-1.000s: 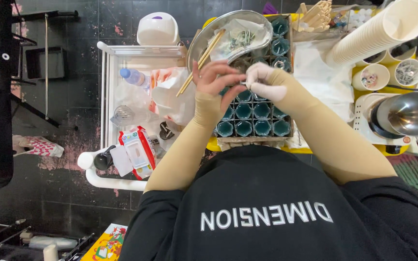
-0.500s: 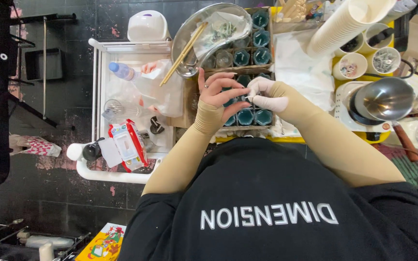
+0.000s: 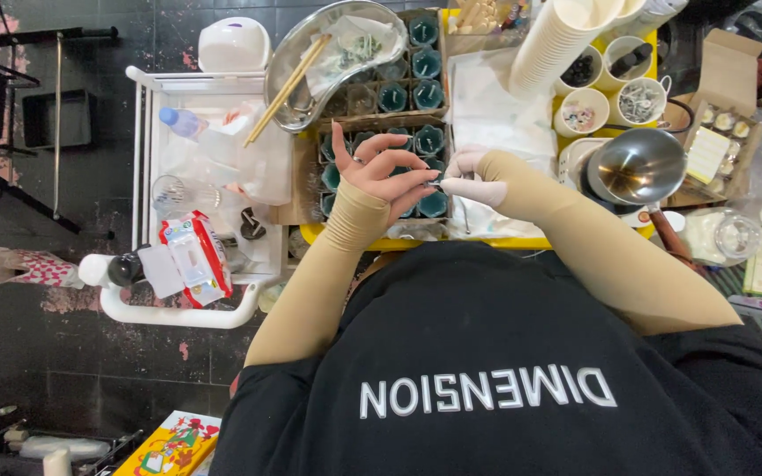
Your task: The person prepares small teal candle cups on a work cart, wipes and arranges them, then ladles melted wax from a metal pitcher into the cups one at a time and places wick material into them. They handle the cups individually, repositioning them in a tray as they fill.
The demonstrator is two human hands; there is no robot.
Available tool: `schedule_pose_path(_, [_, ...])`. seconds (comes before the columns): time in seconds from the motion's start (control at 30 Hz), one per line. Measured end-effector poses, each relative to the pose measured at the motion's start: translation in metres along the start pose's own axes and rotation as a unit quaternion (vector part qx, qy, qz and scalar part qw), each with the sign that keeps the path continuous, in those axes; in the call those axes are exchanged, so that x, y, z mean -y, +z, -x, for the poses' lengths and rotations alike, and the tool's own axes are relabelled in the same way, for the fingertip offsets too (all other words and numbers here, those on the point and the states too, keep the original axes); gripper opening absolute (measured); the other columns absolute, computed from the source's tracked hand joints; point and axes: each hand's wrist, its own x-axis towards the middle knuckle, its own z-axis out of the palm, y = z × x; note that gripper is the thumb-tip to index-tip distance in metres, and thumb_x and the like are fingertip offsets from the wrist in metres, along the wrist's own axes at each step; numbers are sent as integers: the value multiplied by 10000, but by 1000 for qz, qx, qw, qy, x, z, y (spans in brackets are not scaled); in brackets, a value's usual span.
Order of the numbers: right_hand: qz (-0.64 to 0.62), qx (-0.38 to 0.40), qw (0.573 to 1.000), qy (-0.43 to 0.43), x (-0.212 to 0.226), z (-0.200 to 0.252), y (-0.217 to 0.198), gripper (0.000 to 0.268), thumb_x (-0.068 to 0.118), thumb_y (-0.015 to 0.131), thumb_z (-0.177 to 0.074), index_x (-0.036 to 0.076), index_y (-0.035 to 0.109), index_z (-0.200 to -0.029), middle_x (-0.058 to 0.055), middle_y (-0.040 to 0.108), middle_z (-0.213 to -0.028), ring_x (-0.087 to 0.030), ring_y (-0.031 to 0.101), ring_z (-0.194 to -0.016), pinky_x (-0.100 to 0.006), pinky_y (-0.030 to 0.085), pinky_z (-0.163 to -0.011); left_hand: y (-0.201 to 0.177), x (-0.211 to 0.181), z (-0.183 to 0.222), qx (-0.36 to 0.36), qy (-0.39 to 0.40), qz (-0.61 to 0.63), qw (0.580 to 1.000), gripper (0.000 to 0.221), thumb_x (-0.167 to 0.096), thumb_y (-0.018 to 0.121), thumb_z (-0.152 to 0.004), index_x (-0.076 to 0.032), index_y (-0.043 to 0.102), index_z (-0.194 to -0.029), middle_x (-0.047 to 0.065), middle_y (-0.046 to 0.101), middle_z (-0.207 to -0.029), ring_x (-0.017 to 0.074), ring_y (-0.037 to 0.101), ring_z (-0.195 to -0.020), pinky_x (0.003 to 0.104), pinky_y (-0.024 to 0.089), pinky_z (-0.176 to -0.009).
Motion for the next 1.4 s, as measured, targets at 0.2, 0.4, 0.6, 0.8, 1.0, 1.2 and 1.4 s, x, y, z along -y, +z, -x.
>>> schedule_pose_path(0.2, [159,-73,985,-11,-12,11,-4,338,382,715,-909,57,659,-836,-109,606,-876,-256,587,-802,-365,473,-739,9,-16,-1,40,30,-109,993,233,-279,882,-803,-297,776,-1009,-111,668,-1048,190,576,-1280,707,-67,-1208])
schedule_pose_path(0.4, [232,-141,961,-57,-8,15,3,322,391,746,-871,76,709,-818,-143,646,-947,-336,623,-863,-432,490,-766,22,-32,8,34,16,-197,980,75,-224,829,-889,-244,771,-931,-103,663,-1015,187,569,-1310,728,-36,-1222])
schedule_pose_path(0.6, [300,-180,932,-92,-11,16,16,270,387,754,-864,127,729,-794,-127,648,-970,-364,601,-960,-484,436,-828,28,-34,15,36,-16,-214,976,59,-199,801,-901,-204,755,-863,-74,662,-957,210,585,-1270,734,-21,-1219])
schedule_pose_path(0.8, [345,-194,910,-124,-1,19,23,222,365,746,-884,156,732,-810,-89,637,-1006,-338,576,-1017,-475,377,-889,30,-28,20,31,-49,-206,977,119,-193,795,-886,-203,730,-786,-67,665,-916,224,597,-1241,727,-33,-1210])
schedule_pose_path(1.0, [345,-186,910,-134,1,21,25,178,332,737,-894,161,740,-845,-70,632,-1004,-319,576,-1022,-469,372,-900,30,-32,26,29,-74,-182,980,68,-232,818,-874,-226,760,-839,-73,678,-953,221,596,-1250,711,-82,-1206])
schedule_pose_path(1.2, [375,-205,888,-167,-7,14,23,177,323,757,-896,153,729,-852,-54,634,-1054,-306,563,-1033,-465,361,-912,35,-26,37,40,-129,-137,981,222,-325,863,-826,-240,792,-1018,-67,680,-1042,227,579,-1248,707,-86,-1193])
schedule_pose_path(1.4, [420,-204,860,-207,-29,-3,22,121,280,770,-904,194,725,-833,16,627,-1003,-243,574,-1020,-440,352,-945,38,-14,59,58,-177,-129,974,364,-364,864,-810,-228,771,-1135,-51,672,-1112,230,568,-1256,697,-90,-1183])
